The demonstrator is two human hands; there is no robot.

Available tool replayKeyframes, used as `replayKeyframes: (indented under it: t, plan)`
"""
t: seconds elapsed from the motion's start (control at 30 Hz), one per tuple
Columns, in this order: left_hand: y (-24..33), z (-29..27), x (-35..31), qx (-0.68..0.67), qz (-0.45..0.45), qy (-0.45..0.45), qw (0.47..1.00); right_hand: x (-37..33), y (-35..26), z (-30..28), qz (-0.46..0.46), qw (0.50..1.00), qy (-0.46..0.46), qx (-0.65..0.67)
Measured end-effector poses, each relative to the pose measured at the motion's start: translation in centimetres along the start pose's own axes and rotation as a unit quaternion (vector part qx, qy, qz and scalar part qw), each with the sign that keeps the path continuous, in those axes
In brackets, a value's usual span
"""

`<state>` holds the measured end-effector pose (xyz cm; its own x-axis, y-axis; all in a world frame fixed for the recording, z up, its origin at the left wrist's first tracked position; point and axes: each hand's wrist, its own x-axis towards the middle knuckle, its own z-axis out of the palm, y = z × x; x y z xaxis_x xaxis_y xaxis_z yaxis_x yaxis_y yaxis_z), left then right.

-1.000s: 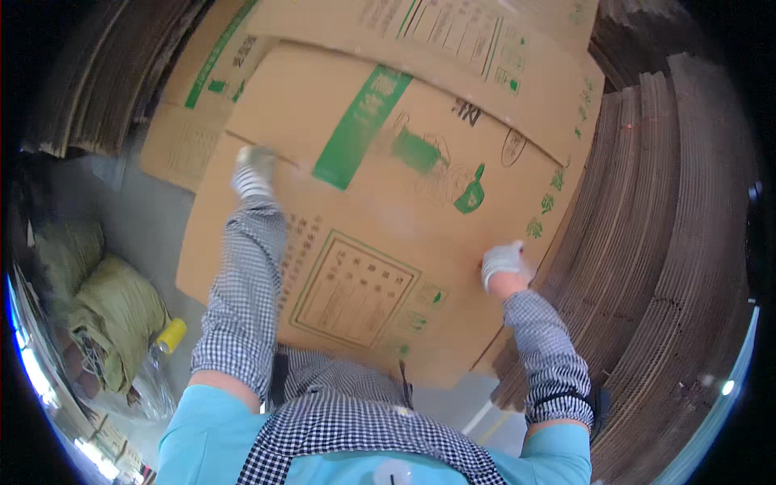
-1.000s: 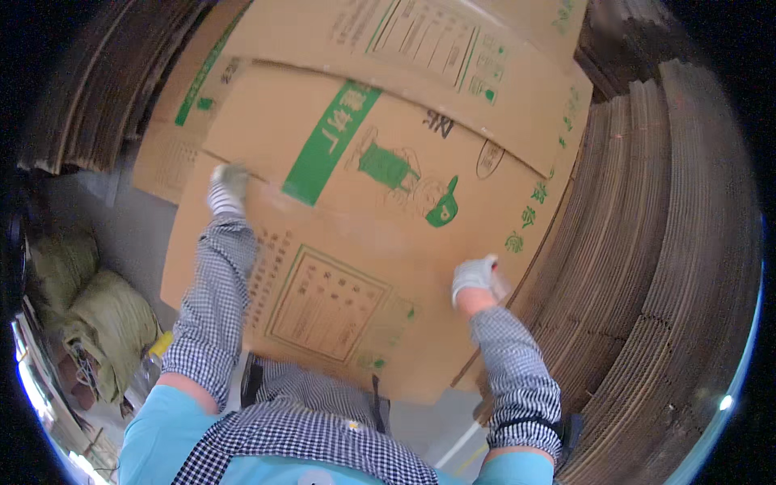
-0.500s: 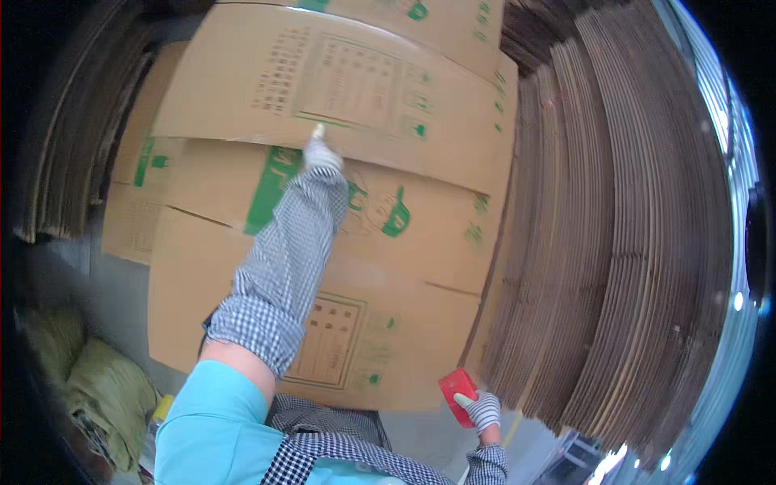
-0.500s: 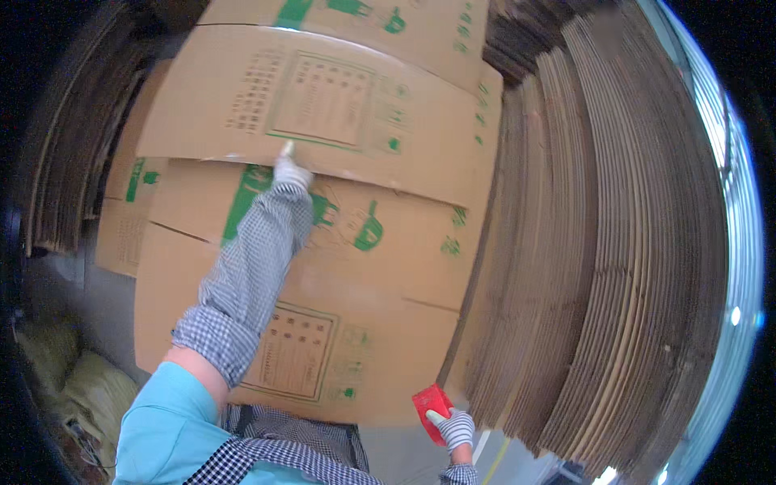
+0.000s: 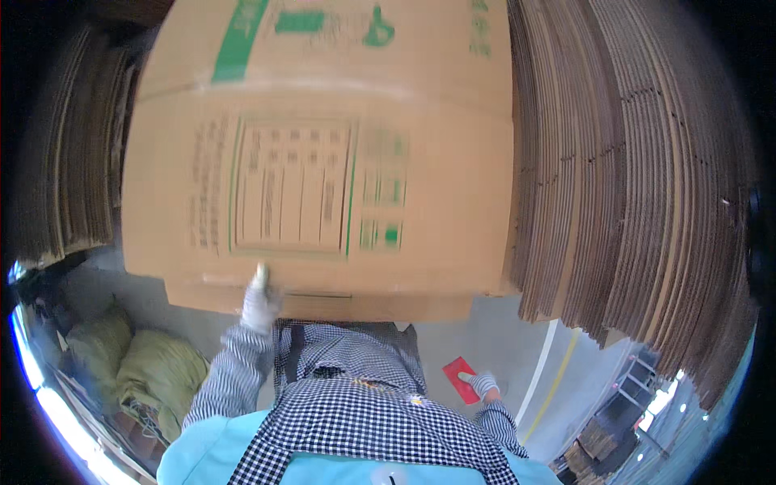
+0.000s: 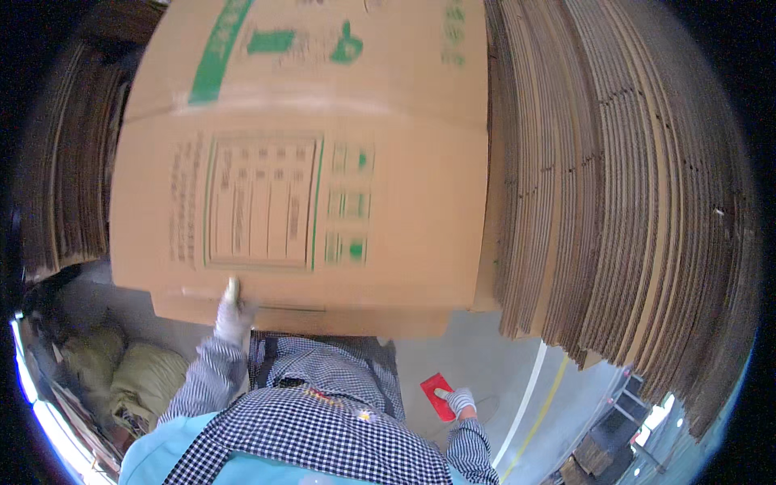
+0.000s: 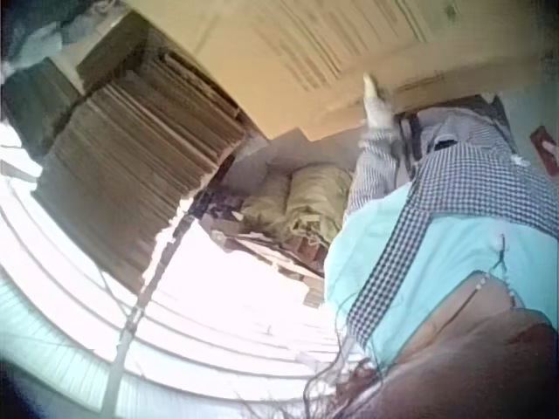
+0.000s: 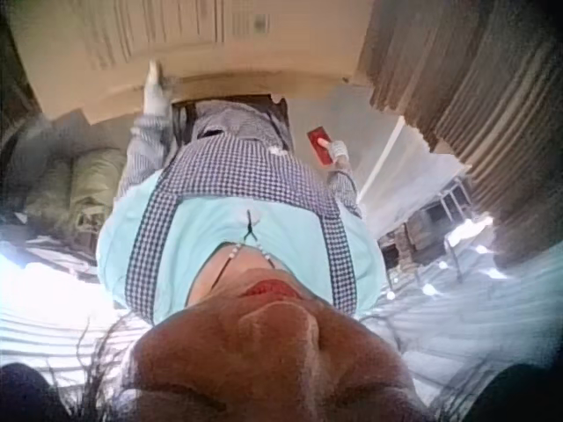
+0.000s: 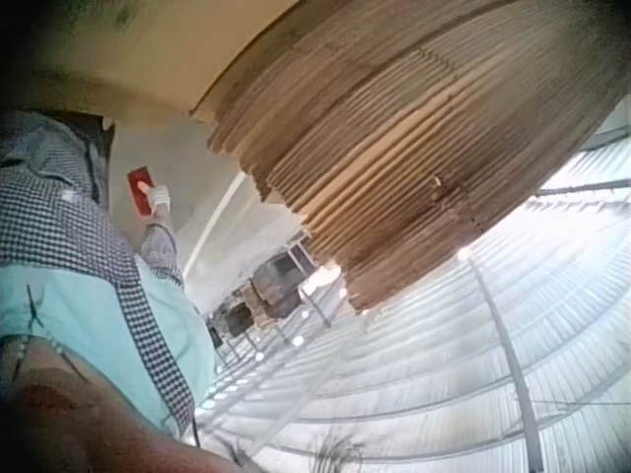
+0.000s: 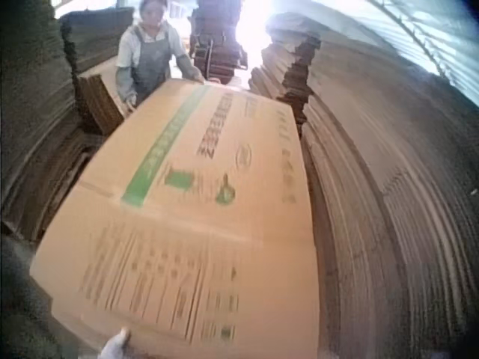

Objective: Gathering tape and tape dispensers to assist in the assembly and stacking of cardboard boxes on a factory floor.

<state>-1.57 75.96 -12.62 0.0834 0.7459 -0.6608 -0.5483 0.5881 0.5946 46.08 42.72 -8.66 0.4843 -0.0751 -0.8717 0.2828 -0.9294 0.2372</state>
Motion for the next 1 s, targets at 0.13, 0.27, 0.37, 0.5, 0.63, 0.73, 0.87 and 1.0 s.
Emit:
replayKeyframes:
  t: [0.13,0.27,0.37,0.5,0.63,0.73,0.87,1.0]
  plan:
    - [-7.5,-5.6,-9.2,0.009,-0.120,0.057,0.991,1.9,4.8,1.4,-0.044,0.997,-0.012,-0.060]
    - [-16.0,-9.5,-8.0,0.070,-0.238,0.149,0.957,3.9,5.0,0.3,-0.106,0.992,0.013,-0.069]
    - [-22.8,-11.3,-4.3,-0.104,-0.245,0.173,0.948,4.9,7.7,-0.3,-0.179,0.980,0.076,-0.029]
    - [-23.9,-4.5,-5.6,-0.420,-0.089,0.054,0.902,6.1,12.0,0.1,-0.189,0.967,0.030,0.166]
    - [-25.0,-3.0,-6.9,-0.459,-0.143,0.045,0.875,6.7,12.2,1.6,-0.197,0.974,0.023,0.107]
    - [-25.0,-2.8,-6.9,-0.399,-0.163,0.044,0.901,6.4,9.5,2.2,-0.217,0.975,0.033,0.044]
    - [-23.2,-3.2,-8.8,-0.334,-0.041,0.069,0.939,13.0,5.2,0.3,-0.291,0.956,0.020,-0.018]
    - [-22.7,-1.8,-13.1,-0.243,0.188,0.167,0.937,23.1,3.4,-1.8,-0.344,0.938,0.003,-0.045]
